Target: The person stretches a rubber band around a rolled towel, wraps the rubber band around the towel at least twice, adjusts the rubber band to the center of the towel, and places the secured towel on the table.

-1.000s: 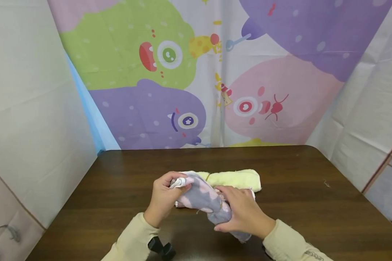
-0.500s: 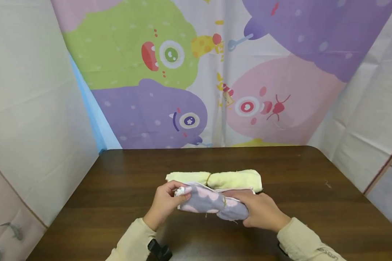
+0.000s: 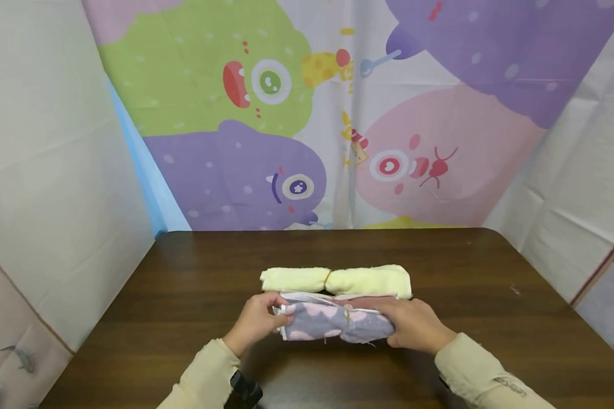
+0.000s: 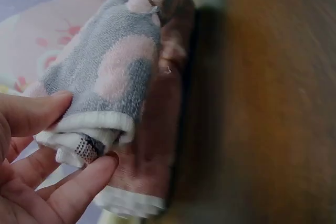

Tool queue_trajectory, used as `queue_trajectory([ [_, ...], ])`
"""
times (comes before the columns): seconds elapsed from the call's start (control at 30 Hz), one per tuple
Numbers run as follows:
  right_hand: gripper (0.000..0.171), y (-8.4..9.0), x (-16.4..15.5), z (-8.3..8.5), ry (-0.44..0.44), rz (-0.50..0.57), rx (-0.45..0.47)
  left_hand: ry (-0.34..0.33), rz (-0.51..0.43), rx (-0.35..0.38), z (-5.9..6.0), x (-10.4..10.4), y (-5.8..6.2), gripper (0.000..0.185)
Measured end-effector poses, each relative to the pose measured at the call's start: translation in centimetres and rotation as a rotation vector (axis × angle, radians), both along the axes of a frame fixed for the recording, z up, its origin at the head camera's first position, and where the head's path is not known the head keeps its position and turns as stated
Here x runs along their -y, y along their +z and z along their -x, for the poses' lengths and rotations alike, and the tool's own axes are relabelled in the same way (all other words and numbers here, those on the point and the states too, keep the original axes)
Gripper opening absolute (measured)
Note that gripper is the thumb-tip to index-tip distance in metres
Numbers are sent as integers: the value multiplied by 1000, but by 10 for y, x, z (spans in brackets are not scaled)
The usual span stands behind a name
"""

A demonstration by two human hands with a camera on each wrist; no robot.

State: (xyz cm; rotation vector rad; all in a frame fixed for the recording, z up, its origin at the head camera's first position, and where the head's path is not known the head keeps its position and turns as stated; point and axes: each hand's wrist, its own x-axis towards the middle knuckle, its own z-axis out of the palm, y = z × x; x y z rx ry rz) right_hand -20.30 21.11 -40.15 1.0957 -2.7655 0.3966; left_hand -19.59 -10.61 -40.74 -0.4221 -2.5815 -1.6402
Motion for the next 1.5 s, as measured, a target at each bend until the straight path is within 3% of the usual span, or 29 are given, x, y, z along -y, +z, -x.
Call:
queue_trajectory([
  [0.27,57,-13,4,-4,-18,-173,-119,-79,218,-5,2,8,-12,17],
  [0.43,67,1,2,-3,-44,-159,-172,-93,348,8,2,13,-8,22],
  [0.57,70,16,-11,-1,-84,-50,-361,-70,515,-52,-2,19,3,40],
  [0.6,70,19,-15,-1,-87,-17,-409,-69,552,-94,-3,22,6,45],
  [0.67,71,24,-23,-1,-92,43,-491,-76,636,-282,-4,29,12,52],
  [0.73,73,28,-30,-3,-100,90,-546,-76,721,-561,-4,37,18,52],
  [0.83,72,32,-42,-6,-133,118,-587,-1,814,-996,-4,51,25,44],
  [0.87,72,33,-46,-8,-147,116,-593,18,827,-1086,-4,55,27,46],
  [0.93,74,33,-55,-12,-179,96,-591,33,842,-1152,-5,62,30,57],
  [1.0,75,32,-64,-16,-220,57,-573,40,869,-1130,-7,70,32,67],
  [1.07,76,31,-74,-19,-266,8,-553,52,906,-1062,-8,78,31,73],
  [1.23,79,23,-94,-24,-336,-92,-539,113,969,-920,-12,99,22,75],
  [1.43,77,13,-111,-28,-364,-155,-540,140,1003,-640,-16,116,16,77],
  [1.5,81,11,-113,-28,-382,-180,-520,149,1010,-579,-16,119,13,79],
])
